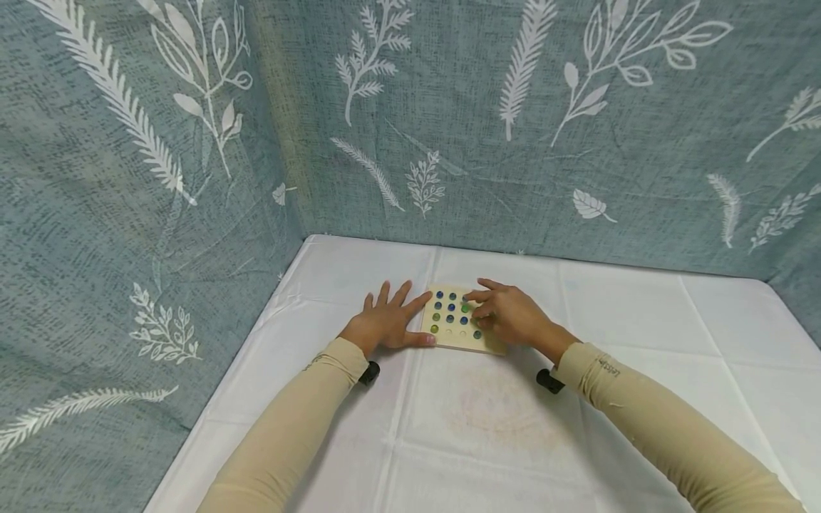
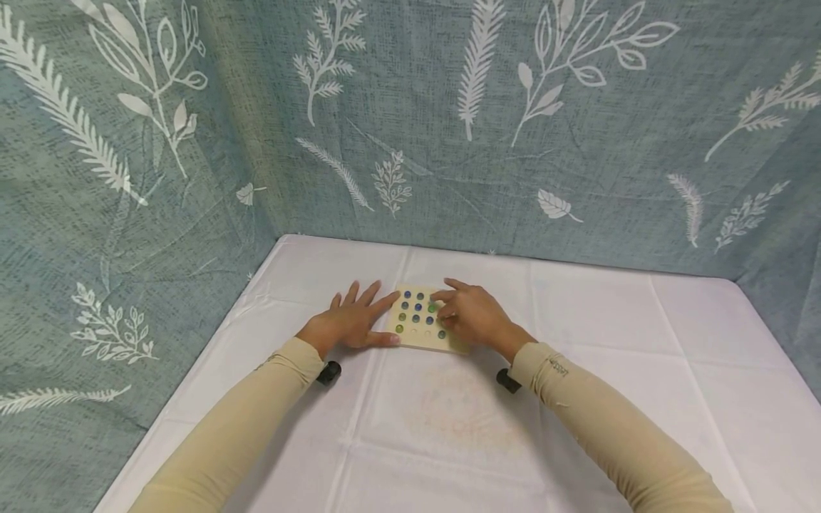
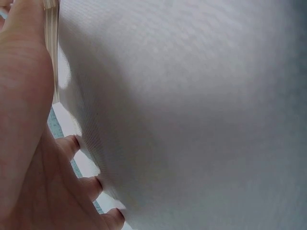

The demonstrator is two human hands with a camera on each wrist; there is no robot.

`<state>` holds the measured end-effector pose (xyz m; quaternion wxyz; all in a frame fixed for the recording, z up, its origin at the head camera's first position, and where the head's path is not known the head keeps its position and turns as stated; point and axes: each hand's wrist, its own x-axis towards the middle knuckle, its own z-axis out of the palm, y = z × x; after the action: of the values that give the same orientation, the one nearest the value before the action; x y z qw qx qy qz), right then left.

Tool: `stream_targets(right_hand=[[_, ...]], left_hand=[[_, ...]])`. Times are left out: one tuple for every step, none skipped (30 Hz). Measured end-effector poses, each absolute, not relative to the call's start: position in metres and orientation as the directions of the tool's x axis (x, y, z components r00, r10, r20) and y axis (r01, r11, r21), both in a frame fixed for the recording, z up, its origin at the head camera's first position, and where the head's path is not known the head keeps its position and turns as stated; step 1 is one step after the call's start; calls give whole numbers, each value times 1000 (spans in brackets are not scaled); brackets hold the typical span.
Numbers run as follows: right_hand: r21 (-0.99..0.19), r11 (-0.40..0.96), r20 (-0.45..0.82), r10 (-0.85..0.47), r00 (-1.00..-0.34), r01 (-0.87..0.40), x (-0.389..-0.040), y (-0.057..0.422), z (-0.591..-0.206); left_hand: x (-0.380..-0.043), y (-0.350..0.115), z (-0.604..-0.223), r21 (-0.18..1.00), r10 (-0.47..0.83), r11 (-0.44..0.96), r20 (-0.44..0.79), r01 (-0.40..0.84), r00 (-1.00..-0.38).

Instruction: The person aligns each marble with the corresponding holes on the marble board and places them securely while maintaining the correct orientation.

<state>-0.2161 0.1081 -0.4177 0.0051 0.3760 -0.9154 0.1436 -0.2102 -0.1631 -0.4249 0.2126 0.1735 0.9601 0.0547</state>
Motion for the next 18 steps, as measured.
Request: stream_targets(right_hand=[[-261,675,118,-687,-717,-690,-216,108,-418],[-260,673,119,-689,-715,-692,-216,108,-418],[-263,672,118,-690,-714,-692,-216,108,-418],[-271,673,115,-687,-717,-688,-215,108,-418],[-267,674,114,-687,-717,-689,-215,108,-418],[-271,676,111,-685,-720,-685,-215,108,-418],[-271,677,109,-685,-721,-684,-215,107,-418],[-271,678,109,-684,-721,-684,-215,107,-418],[-270,678,109,-684,-722,-683,-214,107,-418],[-267,678,110,-684,-721,-685,-214,107,-418],[-263,678,111,-685,-720,-686,-215,108,-418],[-262,677,111,-687,-719,-688,-215,108,-418],[-256,677,114,-688,-717,-690,-215,109,-418],[-254,677,115,-688,-717,-690,-215,109,-418],[-251,677,117,-688,-716,-691,-216,110,-418],[-248,677,118,-689,-715,-693,-216,110,-418],[-241,675,122,-691,-712,-697,-216,111,-417],[-231,673,128,-695,-708,-703,-216,112,-416]], left_hand=[[-210,-163,-425,178,357,934,-390,311,-849],[-210,-163,-425,177,358,933,-390,313,-848],[-210,-163,-425,176,359,933,-390,314,-848],[-210,-163,-425,175,360,932,-391,316,-847],[-210,-163,-426,175,361,932,-392,317,-846],[-210,-163,-426,174,362,932,-392,318,-846],[-210,-163,-426,174,363,932,-392,319,-846],[-210,-163,-427,175,364,931,-389,320,-846],[-210,-162,-427,175,364,931,-389,320,-846],[-210,-162,-427,175,363,932,-390,319,-846],[-210,-162,-427,175,363,932,-390,319,-847],[-210,-162,-427,175,363,931,-390,319,-846],[-210,-162,-427,177,362,932,-390,317,-847],[-209,-163,-427,177,361,932,-390,316,-847],[-209,-163,-427,178,360,932,-391,315,-847],[-209,-163,-426,179,359,933,-391,313,-847],[-209,-163,-426,179,358,933,-390,311,-849],[-209,-163,-426,180,356,934,-391,309,-849]])
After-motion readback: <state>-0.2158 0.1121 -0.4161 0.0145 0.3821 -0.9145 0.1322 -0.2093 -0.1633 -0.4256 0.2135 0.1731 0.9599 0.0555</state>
